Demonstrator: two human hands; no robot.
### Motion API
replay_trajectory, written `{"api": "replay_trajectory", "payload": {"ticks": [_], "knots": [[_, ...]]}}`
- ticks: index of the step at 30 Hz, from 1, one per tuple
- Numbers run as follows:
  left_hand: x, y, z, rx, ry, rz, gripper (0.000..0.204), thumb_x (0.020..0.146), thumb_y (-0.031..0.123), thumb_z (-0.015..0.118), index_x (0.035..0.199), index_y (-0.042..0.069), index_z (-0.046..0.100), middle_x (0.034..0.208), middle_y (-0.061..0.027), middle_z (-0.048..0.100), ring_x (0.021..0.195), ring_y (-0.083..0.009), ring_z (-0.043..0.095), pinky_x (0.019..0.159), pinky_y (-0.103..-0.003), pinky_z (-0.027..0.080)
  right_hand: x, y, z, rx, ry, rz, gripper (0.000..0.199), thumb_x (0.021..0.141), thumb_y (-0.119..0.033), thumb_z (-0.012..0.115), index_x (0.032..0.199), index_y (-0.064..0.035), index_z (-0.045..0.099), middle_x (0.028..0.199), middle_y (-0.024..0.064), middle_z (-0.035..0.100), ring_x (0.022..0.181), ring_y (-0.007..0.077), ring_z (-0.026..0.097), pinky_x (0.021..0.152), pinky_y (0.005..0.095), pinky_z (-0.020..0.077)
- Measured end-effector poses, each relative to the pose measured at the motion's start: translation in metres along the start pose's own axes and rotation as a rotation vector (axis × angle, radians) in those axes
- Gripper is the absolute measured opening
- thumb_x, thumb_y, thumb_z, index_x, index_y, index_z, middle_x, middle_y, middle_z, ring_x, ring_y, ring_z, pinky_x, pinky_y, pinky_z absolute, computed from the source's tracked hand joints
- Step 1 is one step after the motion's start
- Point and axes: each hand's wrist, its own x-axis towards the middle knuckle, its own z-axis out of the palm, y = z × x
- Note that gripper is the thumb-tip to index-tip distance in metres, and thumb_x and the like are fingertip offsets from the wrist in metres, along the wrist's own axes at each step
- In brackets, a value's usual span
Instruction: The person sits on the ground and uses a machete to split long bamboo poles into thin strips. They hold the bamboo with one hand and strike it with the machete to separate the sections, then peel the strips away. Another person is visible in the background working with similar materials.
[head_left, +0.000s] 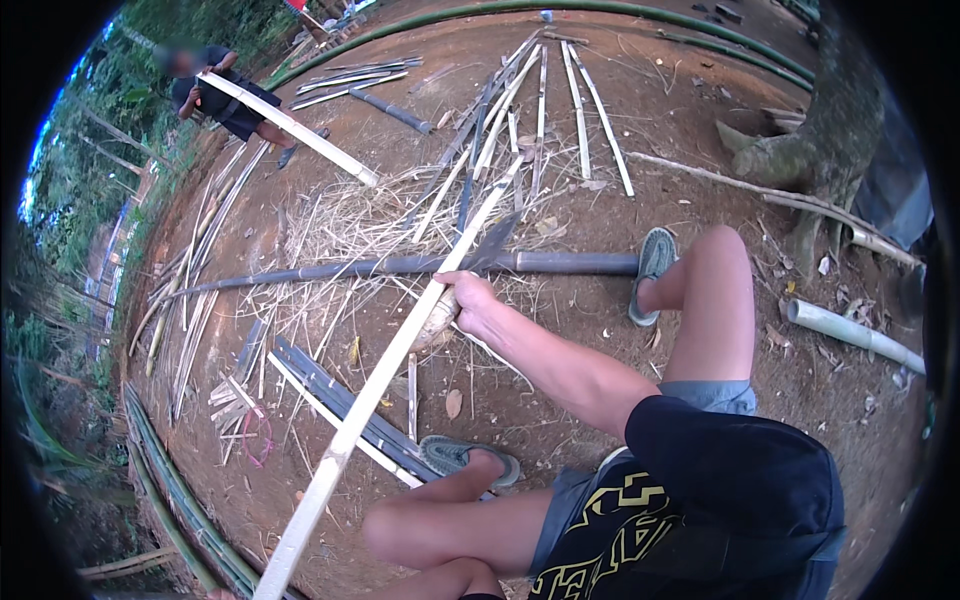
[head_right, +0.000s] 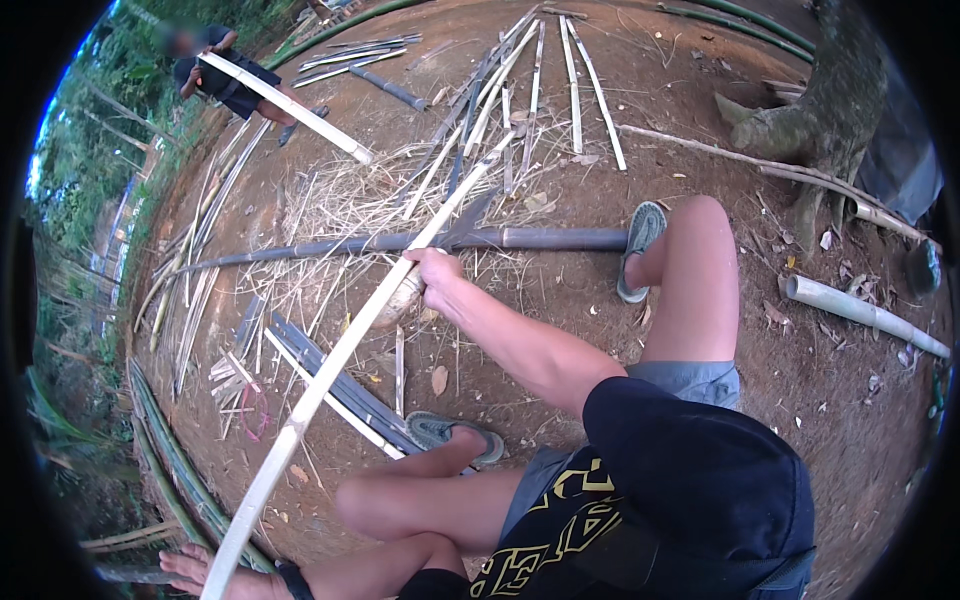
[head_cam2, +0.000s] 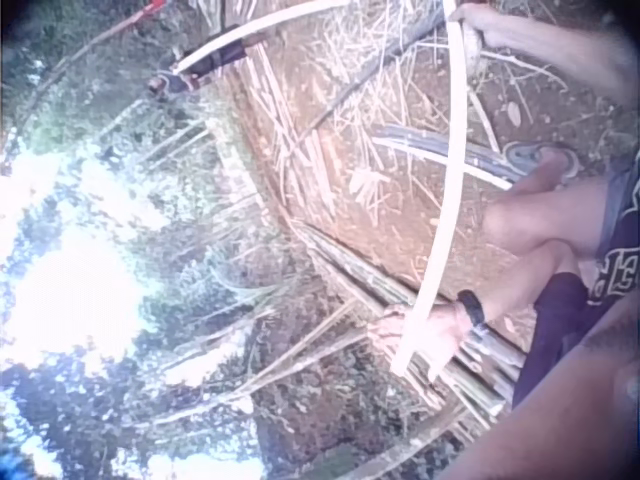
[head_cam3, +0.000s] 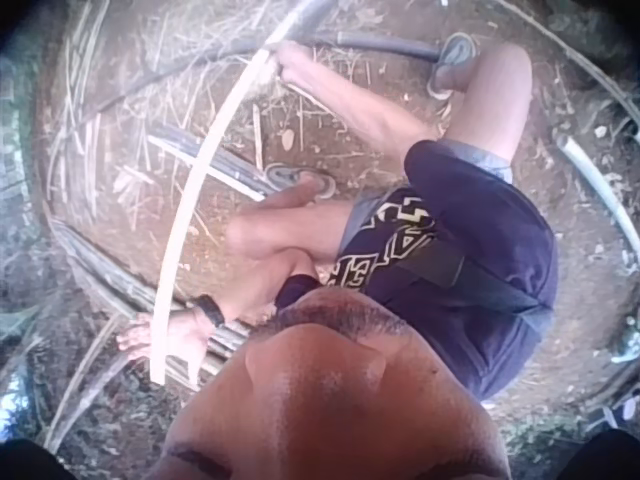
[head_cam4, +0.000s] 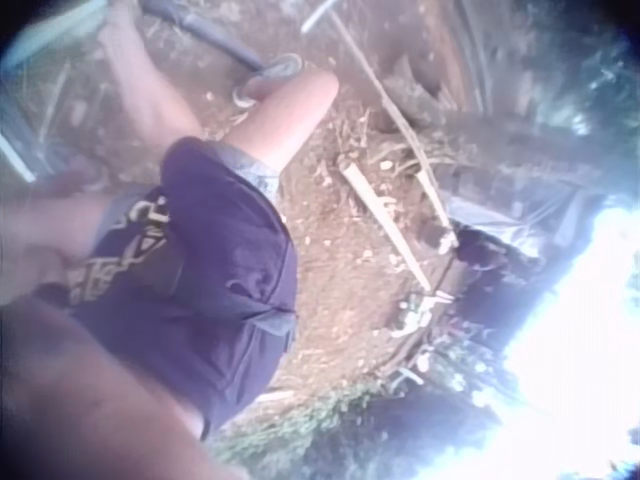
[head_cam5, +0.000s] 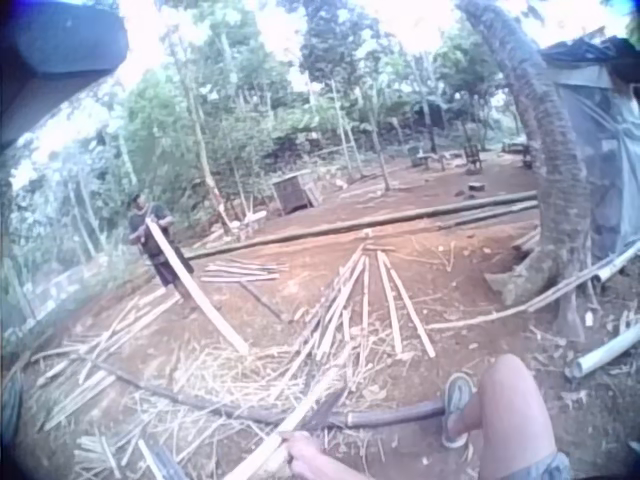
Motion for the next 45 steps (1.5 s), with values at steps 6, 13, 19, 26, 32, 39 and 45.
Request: {"api": "replay_trajectory", "payload": {"ticks": [6, 13, 19, 26, 32, 39, 45], "knots": [[-0.025, -0.116, 0.033, -0.108, 0.155, -0.158, 0.137, 0.056, 0.097, 0.038, 0.145, -0.004, 0.017, 0.141, -0.0354, 0.033, 0.127, -0.0487, 0.041, 0.108, -0.05, 0.034, -0.066, 0.031, 0.077, 0.089, -0.042, 0.083, 0.018, 0.084, -0.001, 0.063, 0.098, 0.0085, 0.058, 0.088, 0.0154, 0.064, 0.075, 0.0231, 0.066, 0.067, 0.0346, 0.0571], [-0.064, -0.164, 0.108, -0.079, 0.102, -0.342, 0.054, 0.098, 0.049, 0.034, 0.089, 0.003, 0.059, 0.086, -0.0152, 0.062, 0.087, -0.0277, 0.063, 0.079, -0.036, 0.047, -0.123, 0.069, 0.081, -0.002, -0.167, 0.226, 0.022, 0.086, -0.002, 0.064, 0.101, 0.0108, 0.054, 0.085, 0.0161, 0.063, 0.073, 0.0226, 0.065, 0.064, 0.0361, 0.0576], [-0.044, -0.147, 0.08, -0.338, 0.148, -0.434, 0.059, 0.096, 0.053, 0.038, 0.051, 0.019, 0.024, 0.046, 0.0021, 0.023, 0.041, -0.0103, 0.022, 0.048, -0.024, 0.019, -0.123, 0.051, 0.002, -0.327, -0.125, 0.222, 0.018, 0.09, -0.013, 0.064, 0.089, -0.001, 0.051, 0.07, 0.0057, 0.053, 0.059, 0.0154, 0.054, 0.057, 0.0327, 0.0538], [-0.027, -0.104, 0.089, -0.27, 0.231, -0.393, 0.059, 0.096, 0.055, 0.038, 0.053, 0.017, 0.026, 0.049, 0.0013, 0.022, 0.043, -0.0107, 0.021, 0.047, -0.025, 0.017, -0.144, 0.0, -0.062, -1.506, -0.394, -0.546, 0.023, 0.081, -0.017, 0.07, 0.088, -0.0029, 0.052, 0.061, 0.0068, 0.056, 0.059, 0.0188, 0.062, 0.056, 0.0371, 0.0495], [-0.021, -0.071, 0.092, -0.095, 0.245, -0.363, 0.059, 0.099, 0.055, 0.03, 0.055, 0.016, 0.025, 0.05, 0.0011, 0.021, 0.043, -0.0111, 0.019, 0.046, -0.025, 0.018, -0.163, -0.012, -0.042, -1.698, -0.719, -0.592, 0.017, 0.071, -0.005, 0.062, 0.086, -0.0001, 0.054, 0.063, 0.016, 0.057, 0.059, 0.0299, 0.062, 0.062, 0.0456, 0.0492], [-0.035, -0.101, 0.103, 0.038, 0.439, -0.391, 0.058, 0.098, 0.057, 0.032, 0.057, 0.017, 0.02, 0.049, 0.0013, 0.018, 0.044, -0.0112, 0.015, 0.047, -0.025, 0.016, -0.135, -0.02, -0.03, -1.896, -0.573, -0.33, 0.022, 0.07, -0.004, 0.059, 0.091, 0.0007, 0.058, 0.068, 0.0174, 0.062, 0.065, 0.0314, 0.066, 0.067, 0.0453, 0.0546], [-0.039, -0.109, 0.097, 0.066, 0.393, -0.392, 0.059, 0.098, 0.058, 0.033, 0.057, 0.018, 0.019, 0.05, 0.0016, 0.017, 0.045, -0.0115, 0.015, 0.047, -0.027, 0.015, -0.114, -0.022, -0.033, -1.934, -0.543, -0.367, 0.023, 0.071, -0.004, 0.058, 0.093, -0.0003, 0.058, 0.065, 0.0159, 0.061, 0.063, 0.0322, 0.064, 0.066, 0.0452, 0.0544]]}}
